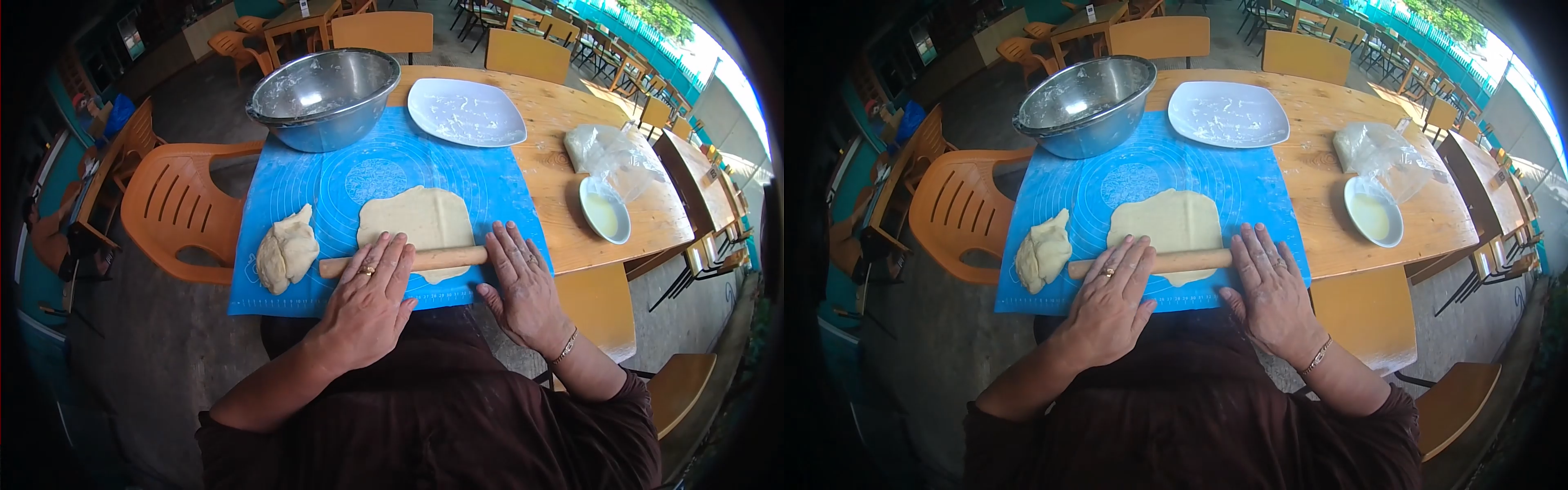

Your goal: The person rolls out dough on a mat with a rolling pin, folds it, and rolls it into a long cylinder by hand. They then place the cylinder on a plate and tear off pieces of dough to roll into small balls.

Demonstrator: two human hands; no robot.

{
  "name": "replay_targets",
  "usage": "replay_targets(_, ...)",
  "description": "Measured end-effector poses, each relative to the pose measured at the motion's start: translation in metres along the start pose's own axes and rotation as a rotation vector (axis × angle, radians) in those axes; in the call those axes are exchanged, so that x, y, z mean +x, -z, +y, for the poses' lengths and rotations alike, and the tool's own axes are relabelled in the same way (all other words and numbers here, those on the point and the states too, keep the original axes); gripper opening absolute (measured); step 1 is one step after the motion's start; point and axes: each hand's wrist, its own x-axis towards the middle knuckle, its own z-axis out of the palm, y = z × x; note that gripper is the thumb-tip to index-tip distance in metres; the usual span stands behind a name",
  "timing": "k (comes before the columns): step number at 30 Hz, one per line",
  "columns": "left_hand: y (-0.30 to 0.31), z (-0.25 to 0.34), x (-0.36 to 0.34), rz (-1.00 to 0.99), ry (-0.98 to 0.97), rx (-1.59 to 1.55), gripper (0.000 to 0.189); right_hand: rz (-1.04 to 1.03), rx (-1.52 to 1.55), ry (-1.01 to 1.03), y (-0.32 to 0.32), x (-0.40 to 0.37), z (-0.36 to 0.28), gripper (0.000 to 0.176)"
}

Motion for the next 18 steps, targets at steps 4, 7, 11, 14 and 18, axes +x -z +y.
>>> replay_targets(4, -0.010, -0.011, -0.006, 0.130, -0.021, -0.043, 0.045, 0.125, 0.028, 0.073, -0.006, -0.010, 0.007, 0.052)
replay_targets(7, -0.008, -0.015, 0.001, 0.178, -0.021, -0.121, 0.039, 0.190, 0.165, 0.111, -0.003, 0.001, 0.016, 0.038)
replay_targets(11, 0.022, -0.015, 0.028, 0.158, -0.037, -0.082, 0.039, 0.228, 0.248, 0.140, 0.019, 0.033, 0.021, 0.025)
replay_targets(14, 0.031, -0.035, 0.051, 0.103, -0.040, -0.112, 0.041, 0.231, 0.295, 0.113, 0.022, 0.055, 0.028, 0.025)
replay_targets(18, -0.002, -0.061, 0.073, -0.168, 0.090, -0.001, 0.051, 0.152, 0.035, 0.046, -0.025, 0.068, 0.035, 0.042)
